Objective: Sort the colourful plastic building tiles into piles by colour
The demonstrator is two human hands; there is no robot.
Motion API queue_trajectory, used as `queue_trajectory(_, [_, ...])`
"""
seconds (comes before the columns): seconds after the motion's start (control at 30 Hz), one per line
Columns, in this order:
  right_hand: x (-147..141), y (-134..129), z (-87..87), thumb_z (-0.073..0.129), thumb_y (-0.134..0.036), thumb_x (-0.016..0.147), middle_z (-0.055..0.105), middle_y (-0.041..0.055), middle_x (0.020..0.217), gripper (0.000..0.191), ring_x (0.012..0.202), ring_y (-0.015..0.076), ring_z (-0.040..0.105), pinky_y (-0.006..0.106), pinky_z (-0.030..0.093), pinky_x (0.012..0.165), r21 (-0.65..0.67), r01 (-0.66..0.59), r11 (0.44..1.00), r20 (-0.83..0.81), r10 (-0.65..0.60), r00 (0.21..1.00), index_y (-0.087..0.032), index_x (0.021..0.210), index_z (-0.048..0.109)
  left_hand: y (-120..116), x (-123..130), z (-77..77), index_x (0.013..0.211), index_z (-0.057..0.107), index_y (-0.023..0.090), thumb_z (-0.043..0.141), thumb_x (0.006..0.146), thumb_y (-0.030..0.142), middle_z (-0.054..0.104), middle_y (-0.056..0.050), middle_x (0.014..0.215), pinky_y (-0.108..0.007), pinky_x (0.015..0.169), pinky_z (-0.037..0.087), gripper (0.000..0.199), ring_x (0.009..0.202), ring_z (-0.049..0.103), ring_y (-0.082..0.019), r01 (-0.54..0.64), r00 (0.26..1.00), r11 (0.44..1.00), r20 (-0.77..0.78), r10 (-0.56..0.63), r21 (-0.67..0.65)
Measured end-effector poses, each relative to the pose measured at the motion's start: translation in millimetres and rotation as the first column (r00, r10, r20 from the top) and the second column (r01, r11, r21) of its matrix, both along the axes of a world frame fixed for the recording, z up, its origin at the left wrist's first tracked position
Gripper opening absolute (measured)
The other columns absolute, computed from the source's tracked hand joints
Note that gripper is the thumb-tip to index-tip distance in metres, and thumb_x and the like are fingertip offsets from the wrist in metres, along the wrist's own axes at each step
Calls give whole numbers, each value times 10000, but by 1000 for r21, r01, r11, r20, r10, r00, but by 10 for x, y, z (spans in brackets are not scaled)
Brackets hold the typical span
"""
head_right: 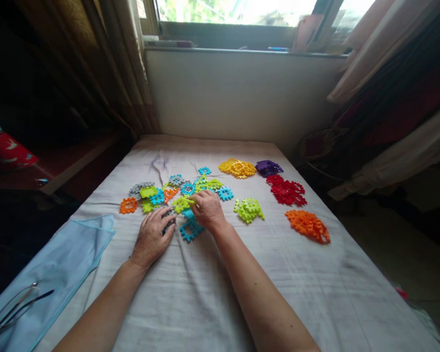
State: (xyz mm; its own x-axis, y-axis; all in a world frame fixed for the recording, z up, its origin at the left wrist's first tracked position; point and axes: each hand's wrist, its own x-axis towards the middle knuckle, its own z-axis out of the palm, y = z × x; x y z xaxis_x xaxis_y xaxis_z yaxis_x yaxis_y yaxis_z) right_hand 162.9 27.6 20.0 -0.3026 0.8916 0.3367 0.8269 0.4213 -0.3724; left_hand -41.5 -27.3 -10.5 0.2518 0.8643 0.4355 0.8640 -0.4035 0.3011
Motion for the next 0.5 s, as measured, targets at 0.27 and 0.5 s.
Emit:
queue_trajectory(0.27, [1168,-267,-1,519,-317,881,734,73,1010,284,878,203,659,283,482,766,23,582,813,-144,-574,806,-227,1044,732,6,5,16,1085,687,238,506,897,275,604,-83,1332,-502,1095,375,263,1278,500,-274,9,999,1000,-38,-10,-17])
queue_trajectory(0.5, [1497,-368,-92,497,-244,837,730,91,1066,362,906,232,669,313,497,761,-104,734,672,96,-727,679,-238,1114,730,-52,-75,-7,1328,550,215,503,900,373,526,-113,1436,-480,1119,354,459,1336,461,-287,-31,992,1000,-121,31,-2])
